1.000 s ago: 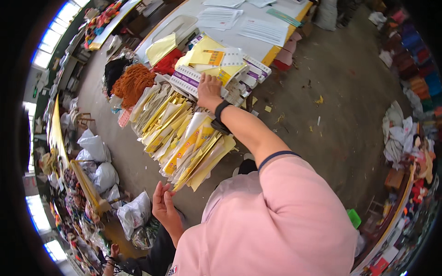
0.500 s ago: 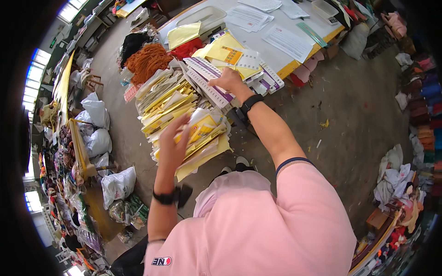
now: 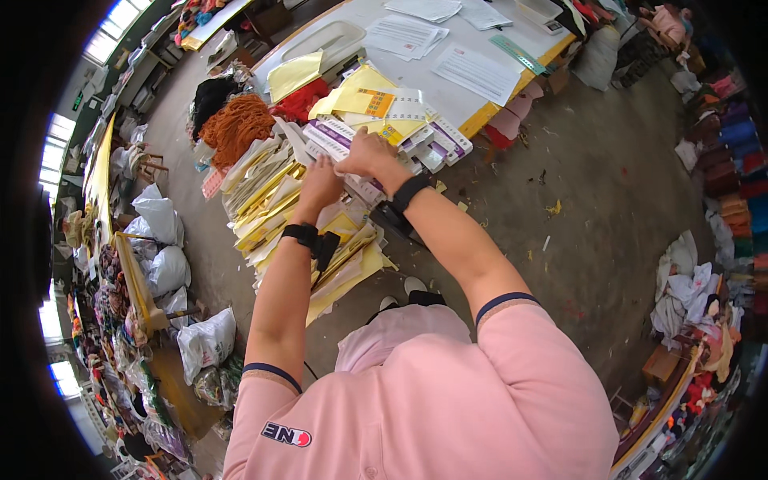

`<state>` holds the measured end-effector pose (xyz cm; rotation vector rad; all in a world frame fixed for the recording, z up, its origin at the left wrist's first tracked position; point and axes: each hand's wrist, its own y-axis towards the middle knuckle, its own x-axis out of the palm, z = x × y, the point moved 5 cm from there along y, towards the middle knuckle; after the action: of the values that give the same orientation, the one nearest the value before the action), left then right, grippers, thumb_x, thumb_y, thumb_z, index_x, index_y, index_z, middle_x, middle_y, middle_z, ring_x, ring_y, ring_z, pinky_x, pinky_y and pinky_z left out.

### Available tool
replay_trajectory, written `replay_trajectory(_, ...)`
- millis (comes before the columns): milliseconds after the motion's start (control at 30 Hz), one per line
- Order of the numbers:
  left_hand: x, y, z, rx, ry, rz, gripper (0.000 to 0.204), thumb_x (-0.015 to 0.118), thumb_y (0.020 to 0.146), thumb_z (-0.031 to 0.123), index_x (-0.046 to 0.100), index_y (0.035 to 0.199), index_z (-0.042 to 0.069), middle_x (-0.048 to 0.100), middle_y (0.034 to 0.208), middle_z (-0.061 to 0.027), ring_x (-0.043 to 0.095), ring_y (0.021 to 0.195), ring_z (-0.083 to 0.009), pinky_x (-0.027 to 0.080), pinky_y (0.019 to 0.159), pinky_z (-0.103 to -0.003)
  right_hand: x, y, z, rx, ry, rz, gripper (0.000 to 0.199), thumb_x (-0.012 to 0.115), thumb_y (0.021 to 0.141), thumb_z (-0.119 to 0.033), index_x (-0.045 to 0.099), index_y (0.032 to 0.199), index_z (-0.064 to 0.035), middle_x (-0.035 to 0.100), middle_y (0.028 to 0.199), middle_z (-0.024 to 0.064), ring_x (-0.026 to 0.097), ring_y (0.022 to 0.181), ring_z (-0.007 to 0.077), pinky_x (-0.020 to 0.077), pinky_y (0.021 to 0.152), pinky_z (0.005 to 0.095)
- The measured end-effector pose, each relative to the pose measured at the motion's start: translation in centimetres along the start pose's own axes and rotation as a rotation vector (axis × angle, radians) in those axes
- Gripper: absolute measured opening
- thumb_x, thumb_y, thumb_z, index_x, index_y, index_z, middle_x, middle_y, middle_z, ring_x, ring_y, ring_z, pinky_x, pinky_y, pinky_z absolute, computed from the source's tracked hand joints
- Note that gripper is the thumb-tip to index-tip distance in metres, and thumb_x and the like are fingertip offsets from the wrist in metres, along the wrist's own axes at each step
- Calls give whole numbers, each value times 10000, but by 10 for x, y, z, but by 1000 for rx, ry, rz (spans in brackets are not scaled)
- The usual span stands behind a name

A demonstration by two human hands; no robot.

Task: The person sorts through bundles of thread on a table while looking at a paper list, then walks to another table to pick up a stack of thread organizers. They flip through the organizers, carry them back to the first table, and finally take one to a different workstation.

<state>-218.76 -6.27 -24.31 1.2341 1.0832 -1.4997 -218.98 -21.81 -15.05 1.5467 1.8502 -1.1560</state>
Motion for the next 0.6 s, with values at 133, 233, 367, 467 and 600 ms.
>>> replay_trajectory(133,-17,13,7,-21,-134,-52,591,571,848,235,455,1347,-61,375,1485,-221,348,1362,-433,296,1126,-477,-22,-33,47,-121,-136,-13,788,781,621,-437,512,1160,70,635,1116,253,622,1057,370,511,883,411)
replay_trajectory(233,-25,21,18,102,-173,-105,548,584,823,192,510,1307,-53,515,1333,-279,484,1258,-401,351,1094,-433,-52,-75,77,-194,-59,-137,778,777,661,-388,498,1231,61,613,1150,266,612,1081,353,491,918,382)
replay_trajectory(367,-29,14,4,-2,-442,-131,507,571,817,186,556,1277,-29,601,1215,-269,575,1158,-370,439,1011,-413,-79,-132,127,-347,370,-219,1008,814,646,-391,356,1420,63,554,1296,216,570,1162,275,419,1003,327)
replay_trajectory(467,-46,-9,-38,-114,-733,-73,372,601,866,151,636,1197,-16,689,1120,-169,651,1020,-230,484,904,-313,-84,-173,91,-323,857,-439,1047,830,649,-369,312,1461,42,489,1364,148,521,1197,213,375,1039,323)
replay_trajectory(600,-143,-86,-30,47,-1341,39,401,552,972,240,589,1256,-40,670,1160,-111,623,1070,-180,453,953,-311,-85,-204,20,-444,983,-490,1068,843,653,-313,270,1487,27,468,1364,109,505,1195,184,355,1041,313)
